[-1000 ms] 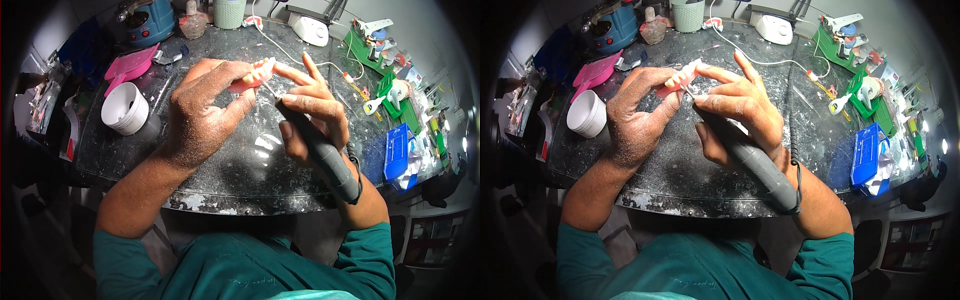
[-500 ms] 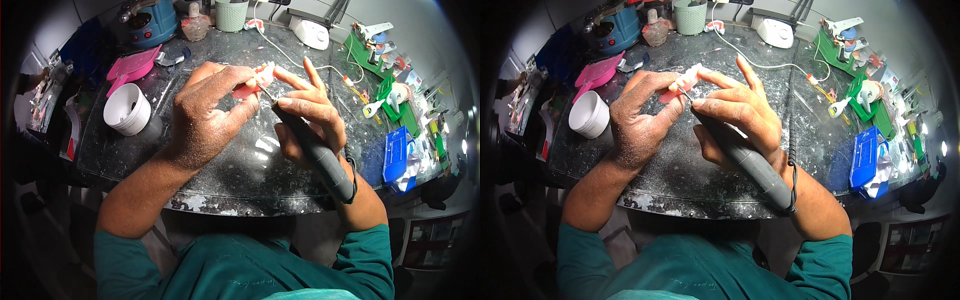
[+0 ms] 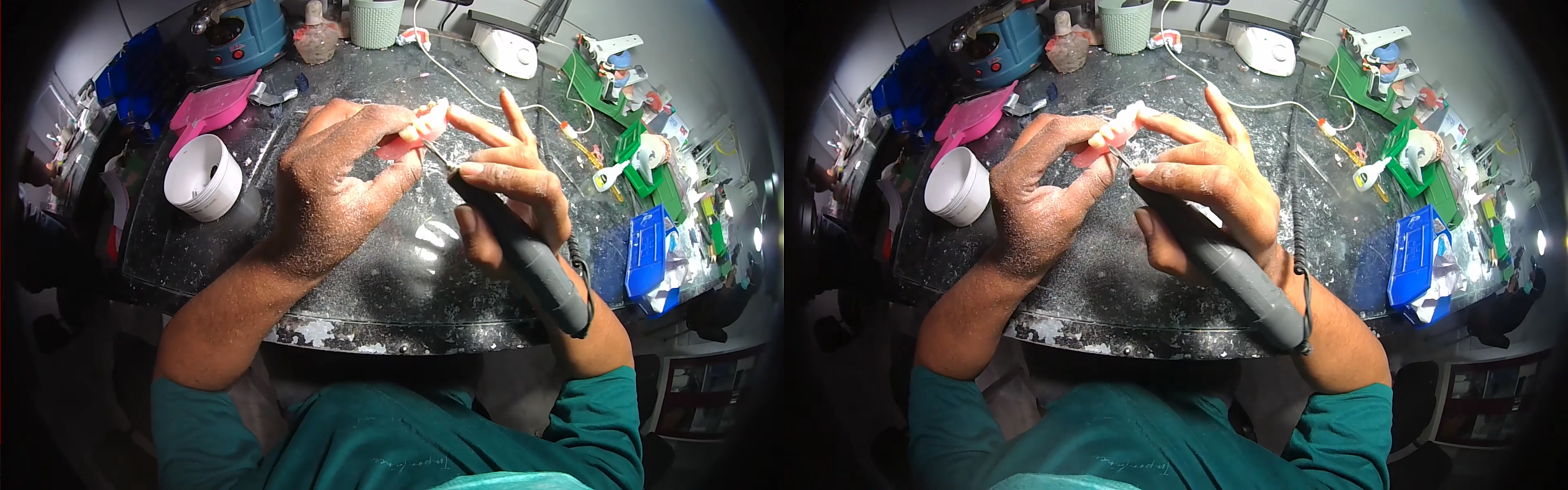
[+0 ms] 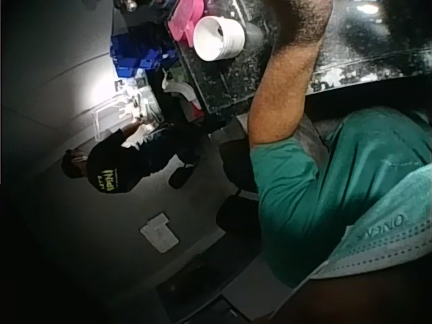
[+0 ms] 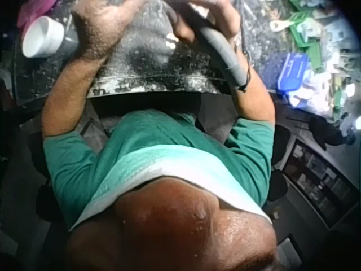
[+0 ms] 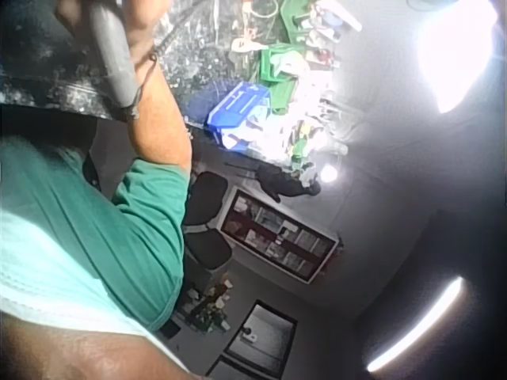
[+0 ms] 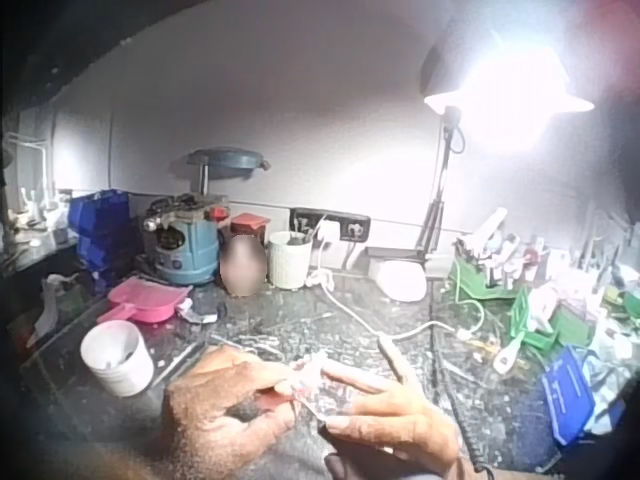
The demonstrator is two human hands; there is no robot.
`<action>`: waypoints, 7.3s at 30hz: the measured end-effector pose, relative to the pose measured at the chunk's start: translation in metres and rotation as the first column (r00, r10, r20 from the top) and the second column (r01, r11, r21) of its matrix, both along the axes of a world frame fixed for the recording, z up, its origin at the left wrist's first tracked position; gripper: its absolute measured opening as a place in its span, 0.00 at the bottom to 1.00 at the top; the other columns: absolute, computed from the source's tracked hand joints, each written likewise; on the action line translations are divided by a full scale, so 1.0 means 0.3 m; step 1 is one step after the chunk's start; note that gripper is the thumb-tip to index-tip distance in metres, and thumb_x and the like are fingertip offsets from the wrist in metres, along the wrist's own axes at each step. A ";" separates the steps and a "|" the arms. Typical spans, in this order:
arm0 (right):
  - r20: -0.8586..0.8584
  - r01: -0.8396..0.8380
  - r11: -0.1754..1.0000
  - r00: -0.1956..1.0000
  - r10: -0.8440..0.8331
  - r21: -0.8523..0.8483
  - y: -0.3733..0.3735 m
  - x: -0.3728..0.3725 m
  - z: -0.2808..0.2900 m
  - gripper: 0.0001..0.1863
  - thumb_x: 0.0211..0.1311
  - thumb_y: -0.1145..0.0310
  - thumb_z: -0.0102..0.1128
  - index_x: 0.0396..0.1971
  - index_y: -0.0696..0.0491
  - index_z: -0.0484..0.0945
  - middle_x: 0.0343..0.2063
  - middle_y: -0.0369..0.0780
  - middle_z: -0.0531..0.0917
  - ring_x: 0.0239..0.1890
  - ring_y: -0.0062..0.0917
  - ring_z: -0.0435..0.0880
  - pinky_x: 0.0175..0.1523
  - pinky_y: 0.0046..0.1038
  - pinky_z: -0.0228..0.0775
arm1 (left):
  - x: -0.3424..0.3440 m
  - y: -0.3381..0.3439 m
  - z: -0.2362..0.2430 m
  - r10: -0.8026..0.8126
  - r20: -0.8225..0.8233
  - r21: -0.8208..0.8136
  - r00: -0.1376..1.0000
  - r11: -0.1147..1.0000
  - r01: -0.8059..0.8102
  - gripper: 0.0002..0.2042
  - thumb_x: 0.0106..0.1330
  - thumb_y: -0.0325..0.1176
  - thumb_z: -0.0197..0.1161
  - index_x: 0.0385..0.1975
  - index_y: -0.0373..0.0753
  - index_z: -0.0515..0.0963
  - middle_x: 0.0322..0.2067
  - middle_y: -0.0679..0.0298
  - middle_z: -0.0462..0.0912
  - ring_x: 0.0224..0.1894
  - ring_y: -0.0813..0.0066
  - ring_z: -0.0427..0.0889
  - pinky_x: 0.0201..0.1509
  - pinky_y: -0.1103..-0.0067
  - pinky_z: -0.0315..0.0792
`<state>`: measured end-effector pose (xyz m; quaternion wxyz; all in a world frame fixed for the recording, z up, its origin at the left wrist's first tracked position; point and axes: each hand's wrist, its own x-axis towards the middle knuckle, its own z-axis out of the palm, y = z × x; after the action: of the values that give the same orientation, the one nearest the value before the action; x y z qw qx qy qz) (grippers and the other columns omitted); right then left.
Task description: The person trims a denture using a hand tool and then grinds and shapes it with an electric rotary tool.
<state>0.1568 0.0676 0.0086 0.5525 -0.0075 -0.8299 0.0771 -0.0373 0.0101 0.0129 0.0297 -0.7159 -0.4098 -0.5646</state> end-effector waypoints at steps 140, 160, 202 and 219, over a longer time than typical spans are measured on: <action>-0.096 -0.024 0.998 0.995 0.017 -0.064 0.029 0.004 -0.006 0.24 0.42 0.85 0.66 0.43 0.53 0.76 0.35 0.40 0.83 0.55 0.45 0.82 0.69 0.59 0.48 | 0.022 0.030 -0.025 -0.414 0.445 -0.059 0.794 0.871 0.487 0.09 0.65 0.20 0.60 0.42 0.35 0.71 0.42 0.57 0.80 0.51 0.71 0.80 0.62 0.73 0.72; 0.061 0.006 0.999 0.998 -0.008 0.041 0.043 0.030 0.009 0.16 0.59 0.72 0.60 0.45 0.59 0.69 0.38 0.47 0.81 0.56 0.55 0.77 0.69 0.63 0.45 | 0.015 0.035 -0.031 -0.422 0.465 -0.048 0.778 0.866 0.498 0.08 0.65 0.21 0.61 0.41 0.35 0.71 0.41 0.59 0.81 0.50 0.74 0.81 0.60 0.73 0.73; -0.032 -0.054 0.999 0.998 0.054 -0.003 0.046 0.021 0.009 0.22 0.45 0.82 0.65 0.44 0.55 0.75 0.35 0.40 0.84 0.54 0.46 0.82 0.70 0.62 0.42 | 0.010 0.035 -0.031 -0.440 0.450 -0.043 0.777 0.858 0.511 0.10 0.65 0.20 0.58 0.43 0.36 0.69 0.44 0.57 0.79 0.51 0.71 0.80 0.62 0.72 0.71; -0.129 -0.063 0.997 0.990 0.058 -0.038 0.040 0.006 -0.002 0.20 0.47 0.82 0.65 0.43 0.56 0.74 0.37 0.43 0.83 0.54 0.47 0.82 0.68 0.62 0.49 | 0.016 0.031 -0.025 -0.495 0.478 -0.010 0.726 0.823 0.568 0.11 0.65 0.18 0.56 0.44 0.35 0.67 0.46 0.55 0.78 0.53 0.68 0.80 0.63 0.70 0.71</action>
<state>0.1586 0.0797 0.0081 0.6015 0.0110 -0.7910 0.1113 -0.0324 0.0192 0.0055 -0.2862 -0.6504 -0.2248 -0.6668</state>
